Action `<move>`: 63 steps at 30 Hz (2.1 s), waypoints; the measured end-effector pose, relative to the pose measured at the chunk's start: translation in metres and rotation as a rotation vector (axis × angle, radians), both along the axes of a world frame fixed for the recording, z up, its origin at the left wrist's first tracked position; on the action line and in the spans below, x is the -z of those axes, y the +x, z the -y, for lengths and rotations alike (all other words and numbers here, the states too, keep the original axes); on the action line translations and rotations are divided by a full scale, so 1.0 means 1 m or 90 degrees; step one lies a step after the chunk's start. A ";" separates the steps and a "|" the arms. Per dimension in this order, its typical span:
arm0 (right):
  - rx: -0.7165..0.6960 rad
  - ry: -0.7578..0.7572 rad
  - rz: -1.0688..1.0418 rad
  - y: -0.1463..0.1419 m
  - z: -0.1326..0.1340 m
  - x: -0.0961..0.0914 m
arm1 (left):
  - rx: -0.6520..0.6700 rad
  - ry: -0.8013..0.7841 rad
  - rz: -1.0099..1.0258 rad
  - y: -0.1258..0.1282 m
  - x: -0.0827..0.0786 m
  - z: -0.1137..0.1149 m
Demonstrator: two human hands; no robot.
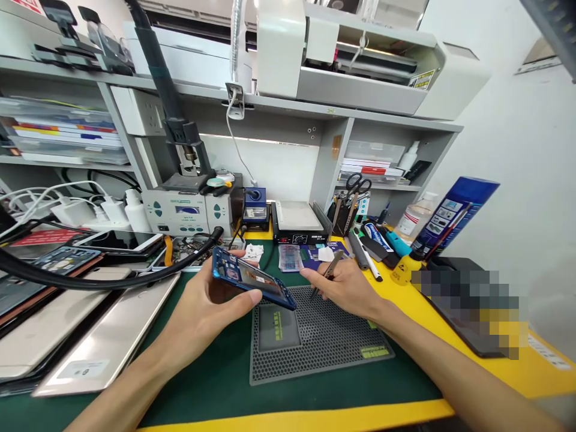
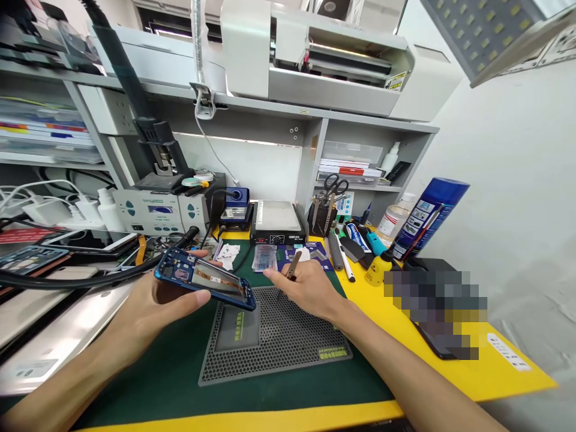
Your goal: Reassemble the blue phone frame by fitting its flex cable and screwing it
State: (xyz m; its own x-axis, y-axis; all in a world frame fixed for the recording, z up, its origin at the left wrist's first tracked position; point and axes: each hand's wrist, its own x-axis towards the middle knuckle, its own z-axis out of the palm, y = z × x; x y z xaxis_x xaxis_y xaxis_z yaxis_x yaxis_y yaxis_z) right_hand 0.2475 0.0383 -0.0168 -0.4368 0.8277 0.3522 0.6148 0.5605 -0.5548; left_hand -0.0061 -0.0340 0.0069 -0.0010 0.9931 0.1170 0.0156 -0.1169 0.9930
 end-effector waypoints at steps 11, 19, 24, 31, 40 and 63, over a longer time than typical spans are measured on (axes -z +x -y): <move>0.008 0.025 -0.015 -0.001 0.002 0.001 | -0.002 -0.043 -0.034 0.001 -0.007 0.005; 0.033 0.014 -0.019 -0.002 0.002 0.004 | 0.010 -0.059 -0.025 0.000 -0.008 0.007; 0.039 -0.017 -0.008 -0.002 0.002 0.001 | 0.012 -0.067 -0.040 0.000 -0.008 0.006; 0.040 -0.109 -0.003 0.000 0.004 -0.008 | 0.032 -0.059 -0.016 0.002 -0.007 0.005; 0.060 -0.123 -0.028 -0.002 0.005 -0.004 | 0.022 -0.058 -0.038 0.002 -0.007 0.005; 0.052 -0.089 -0.027 -0.001 0.004 0.001 | 0.007 -0.071 -0.047 0.003 -0.005 0.004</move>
